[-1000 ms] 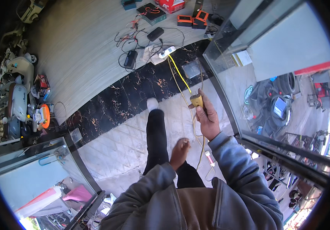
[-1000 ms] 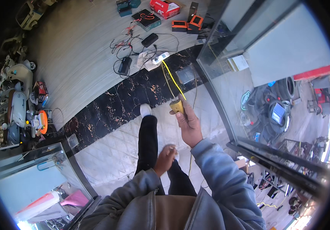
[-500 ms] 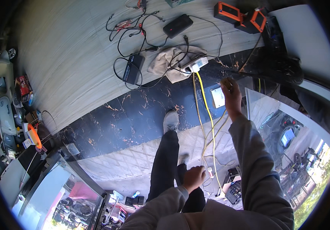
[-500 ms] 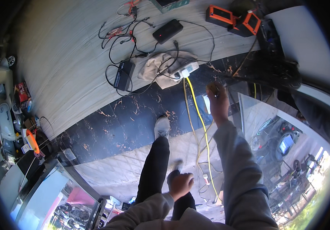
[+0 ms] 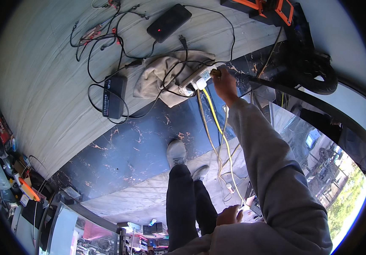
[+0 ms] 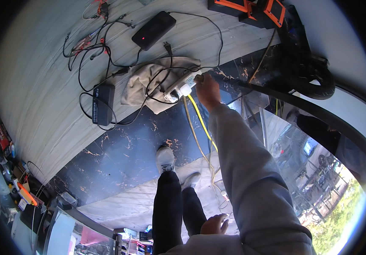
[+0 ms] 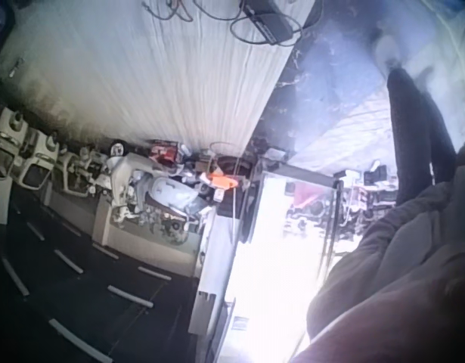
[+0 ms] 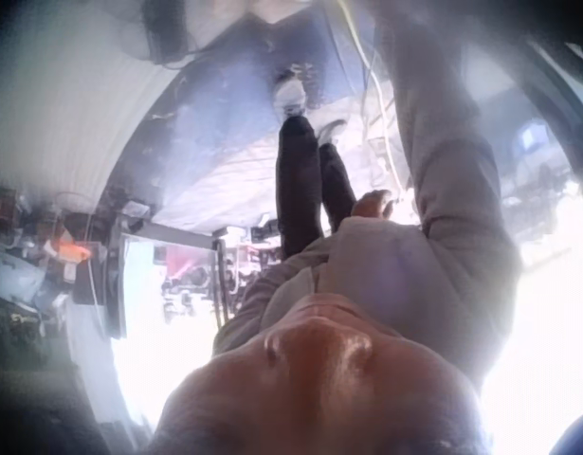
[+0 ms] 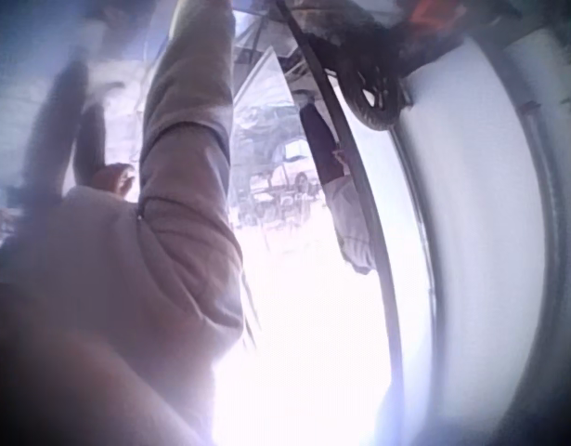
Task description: The person connects a yellow extension cord to a power strip and plugs it into a wall outlet. They then use a multimeter to measure voltage on a battery pack and connect a battery charger, observing the indicator lights.
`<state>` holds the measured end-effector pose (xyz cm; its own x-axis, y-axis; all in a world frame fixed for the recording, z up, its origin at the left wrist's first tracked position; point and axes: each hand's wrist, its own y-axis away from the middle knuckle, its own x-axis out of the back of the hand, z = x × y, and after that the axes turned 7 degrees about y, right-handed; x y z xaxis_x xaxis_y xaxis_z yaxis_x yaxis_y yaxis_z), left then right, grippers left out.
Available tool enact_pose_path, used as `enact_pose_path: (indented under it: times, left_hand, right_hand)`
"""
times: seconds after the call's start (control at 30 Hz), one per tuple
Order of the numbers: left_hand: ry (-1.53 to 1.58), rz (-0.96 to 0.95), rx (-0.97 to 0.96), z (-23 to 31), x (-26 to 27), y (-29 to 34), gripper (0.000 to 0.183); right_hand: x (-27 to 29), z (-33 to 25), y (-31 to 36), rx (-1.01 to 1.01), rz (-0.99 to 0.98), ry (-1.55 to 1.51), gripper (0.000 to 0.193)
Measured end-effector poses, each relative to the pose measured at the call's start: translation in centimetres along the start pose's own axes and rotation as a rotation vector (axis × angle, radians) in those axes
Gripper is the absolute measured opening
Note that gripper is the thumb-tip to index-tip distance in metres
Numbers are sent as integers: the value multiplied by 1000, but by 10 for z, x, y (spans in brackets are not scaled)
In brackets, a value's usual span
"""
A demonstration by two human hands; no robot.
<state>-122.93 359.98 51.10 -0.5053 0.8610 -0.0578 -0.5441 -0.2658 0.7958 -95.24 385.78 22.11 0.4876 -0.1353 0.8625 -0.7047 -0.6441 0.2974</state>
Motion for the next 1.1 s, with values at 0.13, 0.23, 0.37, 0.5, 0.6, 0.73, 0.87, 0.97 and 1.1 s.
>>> enact_pose_path:
  times: [0.13, 0.23, 0.37, 0.5, 0.6, 0.73, 0.87, 0.97, 1.1]
  left_hand:
    - [-1, -23, 11, 3, 1, -1, 29]
    - [-17, -68, 43, 4, 3, -3, 30]
    - [-4, -82, 71, 6, 5, -3, 31]
    - [9, -112, 99, 6, 6, -4, 33]
    - [4, -100, 105, 6, 6, -5, 33]
    - [16, -96, 131, 7, 5, -7, 32]
    - [60, -83, 140, 10, 3, -7, 31]
    - [103, -93, 155, 10, -1, -7, 31]
    - [93, -90, 171, 10, -6, -8, 31]
  right_hand:
    - [-2, 2, -1, 24, -57, -23, 23]
    - [-6, -4, 2, 31, -71, -68, 25]
    - [-13, -12, 5, -64, -46, -47, 29]
    - [-15, -13, 5, -94, -31, -17, 31]
    - [-14, -12, 7, -93, -53, -46, 32]
    - [-14, -15, 5, -90, -84, -13, 35]
    - [-11, -20, -11, -67, -201, 137, 35]
    - [-12, -26, -24, -40, -245, 226, 34]
    - [-18, -33, -32, 9, -252, 248, 33]
